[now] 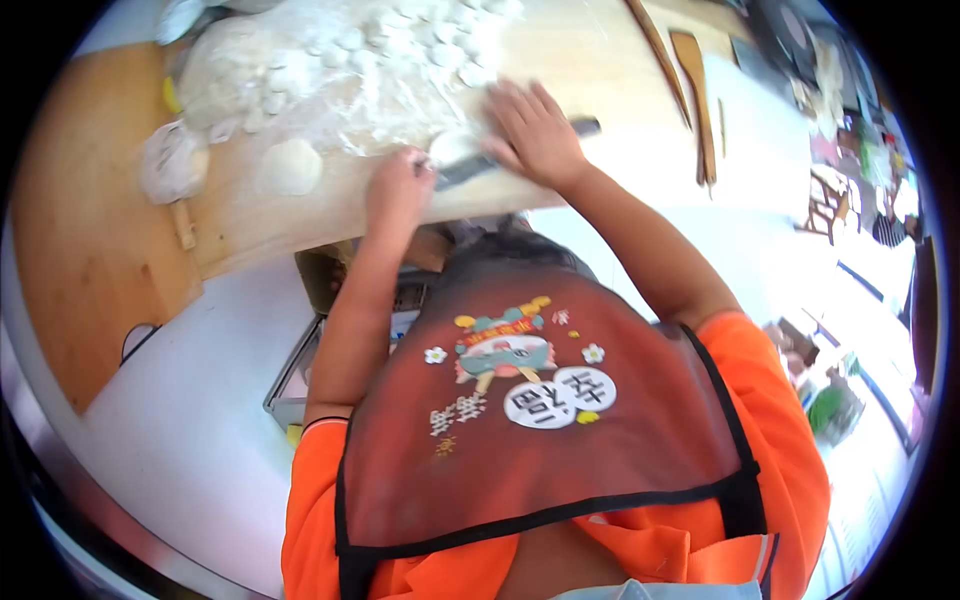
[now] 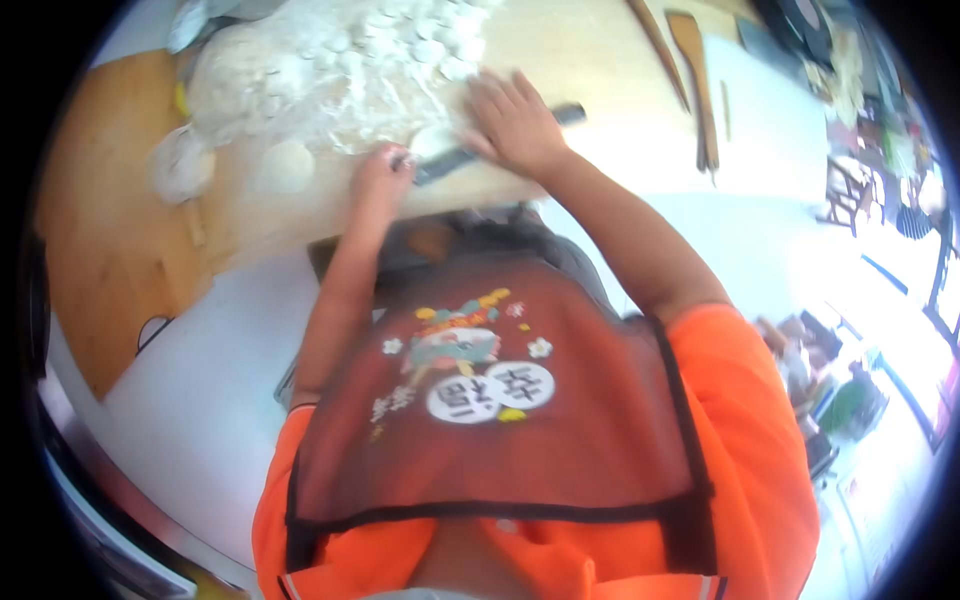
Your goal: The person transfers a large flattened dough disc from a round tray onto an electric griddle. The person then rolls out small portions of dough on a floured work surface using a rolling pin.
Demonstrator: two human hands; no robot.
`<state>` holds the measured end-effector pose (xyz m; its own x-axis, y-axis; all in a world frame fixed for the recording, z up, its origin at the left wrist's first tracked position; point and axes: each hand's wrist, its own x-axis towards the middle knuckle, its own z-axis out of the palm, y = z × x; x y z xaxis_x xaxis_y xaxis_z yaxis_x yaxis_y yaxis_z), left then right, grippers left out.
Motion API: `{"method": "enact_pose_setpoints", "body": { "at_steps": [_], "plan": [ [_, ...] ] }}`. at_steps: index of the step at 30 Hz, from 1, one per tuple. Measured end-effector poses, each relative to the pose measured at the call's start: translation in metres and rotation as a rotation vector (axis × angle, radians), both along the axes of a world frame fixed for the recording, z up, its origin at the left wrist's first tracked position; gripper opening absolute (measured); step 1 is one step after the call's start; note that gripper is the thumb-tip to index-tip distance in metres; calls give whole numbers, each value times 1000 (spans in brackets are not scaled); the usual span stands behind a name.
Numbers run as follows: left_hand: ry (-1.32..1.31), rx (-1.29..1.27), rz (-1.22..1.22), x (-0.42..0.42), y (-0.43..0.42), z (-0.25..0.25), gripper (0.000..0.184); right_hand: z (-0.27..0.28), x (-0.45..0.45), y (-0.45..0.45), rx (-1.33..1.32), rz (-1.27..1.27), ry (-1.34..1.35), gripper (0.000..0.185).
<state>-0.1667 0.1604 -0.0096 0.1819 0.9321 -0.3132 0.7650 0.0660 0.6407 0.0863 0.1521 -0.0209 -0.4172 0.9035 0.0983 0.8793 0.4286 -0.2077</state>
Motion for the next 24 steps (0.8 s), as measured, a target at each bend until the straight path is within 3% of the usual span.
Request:
{"method": "enact_pose_setpoints", "body": {
  "at_steps": [2,3,4,5,7,11,16,19,24],
  "plan": [
    [36,31,-6,3,1,0,24,5,18,-28,32,203,62,51],
    [-77,-13,23,2,2,0,25,9,22,-41,-28,204,151,50],
    [-222,-122,92,2,4,-2,25,11,26,-51,-95,126,102,47],
    [-371,-235,156,3,4,-3,25,9,26,-56,-22,68,224,45],
    [-622,-380,321,9,1,11,25,24,10,-55,-349,-301,399,44],
    [-1019,-469,445,23,-2,35,21,68,-29,-26,-358,-218,682,43],
    [-1072,-468,436,28,-5,57,26,80,-34,-7,-412,-286,728,30],
    [-999,-301,326,33,-13,57,24,106,-33,-8,-701,-447,961,26],
    [-905,-178,343,39,-20,53,19,104,-31,-11,-815,-427,1147,21]
  ]
}}
